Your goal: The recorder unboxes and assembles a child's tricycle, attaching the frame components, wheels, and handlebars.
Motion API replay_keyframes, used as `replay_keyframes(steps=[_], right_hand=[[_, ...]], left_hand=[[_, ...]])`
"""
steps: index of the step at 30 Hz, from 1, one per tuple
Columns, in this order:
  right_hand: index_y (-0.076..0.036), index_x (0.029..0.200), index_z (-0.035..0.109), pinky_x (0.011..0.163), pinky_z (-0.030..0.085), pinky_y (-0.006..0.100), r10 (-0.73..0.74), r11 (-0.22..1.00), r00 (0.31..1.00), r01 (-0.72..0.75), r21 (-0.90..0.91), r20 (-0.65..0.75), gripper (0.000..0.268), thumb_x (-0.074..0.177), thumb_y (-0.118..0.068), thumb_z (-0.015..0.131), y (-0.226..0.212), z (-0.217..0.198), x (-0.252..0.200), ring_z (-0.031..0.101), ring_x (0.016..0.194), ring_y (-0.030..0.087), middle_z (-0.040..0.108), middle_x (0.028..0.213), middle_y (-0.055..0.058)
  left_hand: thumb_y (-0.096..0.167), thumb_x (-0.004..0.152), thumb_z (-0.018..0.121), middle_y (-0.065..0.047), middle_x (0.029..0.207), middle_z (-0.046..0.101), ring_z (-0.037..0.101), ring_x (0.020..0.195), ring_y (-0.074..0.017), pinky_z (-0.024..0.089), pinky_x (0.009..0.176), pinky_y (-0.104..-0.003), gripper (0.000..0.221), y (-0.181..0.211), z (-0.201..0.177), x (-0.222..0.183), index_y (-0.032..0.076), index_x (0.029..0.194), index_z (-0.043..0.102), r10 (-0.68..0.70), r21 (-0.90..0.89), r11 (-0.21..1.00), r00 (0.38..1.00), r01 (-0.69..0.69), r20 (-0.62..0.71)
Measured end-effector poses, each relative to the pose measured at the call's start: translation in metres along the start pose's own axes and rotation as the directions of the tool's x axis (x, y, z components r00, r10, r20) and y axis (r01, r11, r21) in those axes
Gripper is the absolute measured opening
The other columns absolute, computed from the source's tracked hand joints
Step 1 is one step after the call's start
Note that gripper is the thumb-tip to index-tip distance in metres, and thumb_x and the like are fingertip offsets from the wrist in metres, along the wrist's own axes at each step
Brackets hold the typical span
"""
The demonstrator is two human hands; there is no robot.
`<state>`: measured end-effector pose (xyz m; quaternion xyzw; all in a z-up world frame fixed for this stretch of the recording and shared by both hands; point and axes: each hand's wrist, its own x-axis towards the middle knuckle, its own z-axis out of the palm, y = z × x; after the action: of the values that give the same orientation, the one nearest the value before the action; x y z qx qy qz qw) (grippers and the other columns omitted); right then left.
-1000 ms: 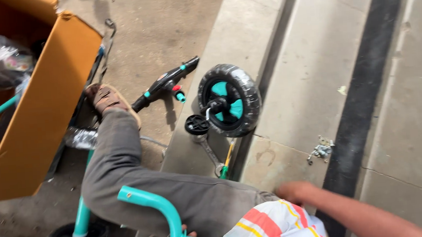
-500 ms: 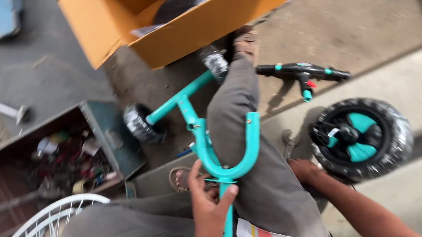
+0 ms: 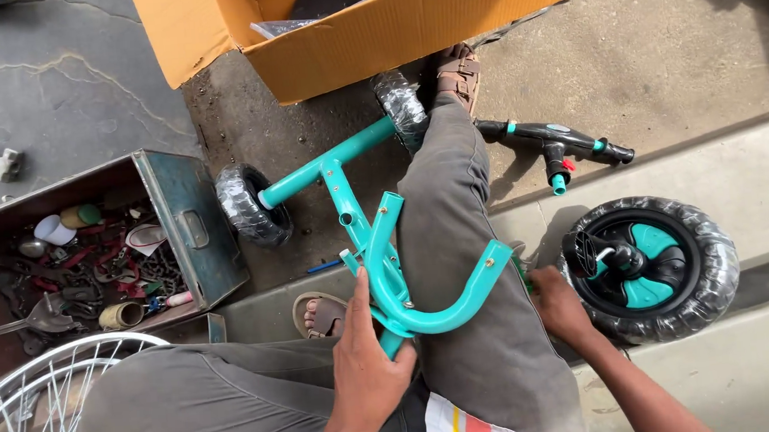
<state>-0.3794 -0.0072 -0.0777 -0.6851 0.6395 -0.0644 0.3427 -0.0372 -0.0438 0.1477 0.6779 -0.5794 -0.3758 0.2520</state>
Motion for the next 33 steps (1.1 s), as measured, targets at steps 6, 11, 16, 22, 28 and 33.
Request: replay_keyframes(steps=[6, 11, 16, 22, 28, 33], right_hand=[[-0.011, 0.125, 0.07, 0.079, 0.055, 0.042, 0.48, 0.815, 0.86, -0.51, 0.274, 0.174, 0.033, 0.093, -0.02, 0.071, -0.065, -0.076, -0.017, 0.07, 0.09, 0.035, 0.073, 0.098, 0.024], [-0.011, 0.133, 0.06, 0.093, 0.053, 0.039, 0.291, 0.18, 0.907, -0.365, 0.914, 0.304, 0.053, 0.082, -0.001, 0.069, -0.107, -0.128, -0.054, 0.063, 0.106, 0.023, 0.066, 0.112, 0.013], [0.007, 0.136, 0.055, 0.101, 0.044, 0.047, -0.168, -0.577, 0.97, -0.241, 0.781, 0.175, 0.053, 0.085, -0.004, 0.064, -0.151, -0.165, -0.061, 0.056, 0.12, 0.04, 0.062, 0.122, 0.023], [0.007, 0.129, 0.059, 0.08, 0.056, 0.043, 0.347, 0.072, 0.868, -0.401, 0.913, 0.354, 0.039, 0.091, 0.001, 0.054, -0.13, -0.162, -0.069, 0.065, 0.092, 0.028, 0.066, 0.118, 0.018], [-0.015, 0.161, 0.042, 0.072, 0.051, 0.035, 0.359, 0.44, 0.925, -0.288, 0.85, 0.128, 0.076, 0.09, 0.01, 0.055, -0.11, -0.143, -0.075, 0.058, 0.083, 0.02, 0.07, 0.12, 0.016], [-0.01, 0.122, 0.063, 0.078, 0.055, 0.039, 0.405, 0.897, 0.912, -0.409, 0.168, 0.06, 0.044, 0.079, -0.004, 0.066, -0.051, -0.093, -0.131, 0.071, 0.088, 0.026, 0.073, 0.096, 0.013]], left_hand=[[0.002, 0.062, 0.078, -0.024, 0.135, 0.06, 0.065, 0.113, -0.0443, 0.054, 0.089, -0.047, 0.104, -0.011, -0.012, -0.005, 0.003, 0.154, 0.031, 0.069, 0.063, 0.996, 0.996, -0.066, -0.053], [0.001, 0.066, 0.08, -0.017, 0.131, 0.063, 0.068, 0.103, -0.0381, 0.053, 0.086, -0.045, 0.097, -0.02, -0.012, -0.013, 0.005, 0.153, 0.037, 0.312, 0.179, 0.939, 0.947, -0.294, -0.08], [-0.007, 0.068, 0.074, -0.031, 0.145, 0.054, 0.064, 0.087, -0.0353, 0.053, 0.08, -0.045, 0.088, -0.018, -0.012, 0.003, 0.004, 0.15, 0.042, 0.277, 0.267, 0.93, 0.958, -0.251, -0.067], [-0.002, 0.078, 0.075, -0.02, 0.094, 0.071, 0.069, 0.091, -0.0419, 0.052, 0.077, -0.05, 0.065, -0.039, 0.002, 0.009, 0.004, 0.138, 0.054, -0.008, -0.004, 1.0, 1.0, 0.007, -0.013], [0.0, 0.075, 0.074, -0.019, 0.075, 0.068, 0.067, 0.073, -0.0408, 0.049, 0.071, -0.052, 0.074, -0.034, -0.014, 0.008, 0.002, 0.144, 0.049, 0.043, 0.115, 0.992, 0.999, -0.046, 0.022], [0.003, 0.064, 0.077, -0.017, 0.076, 0.069, 0.067, 0.071, -0.0398, 0.049, 0.071, -0.05, 0.087, -0.023, -0.037, 0.002, 0.002, 0.146, 0.048, 0.101, 0.09, 0.99, 0.993, -0.106, 0.066]])
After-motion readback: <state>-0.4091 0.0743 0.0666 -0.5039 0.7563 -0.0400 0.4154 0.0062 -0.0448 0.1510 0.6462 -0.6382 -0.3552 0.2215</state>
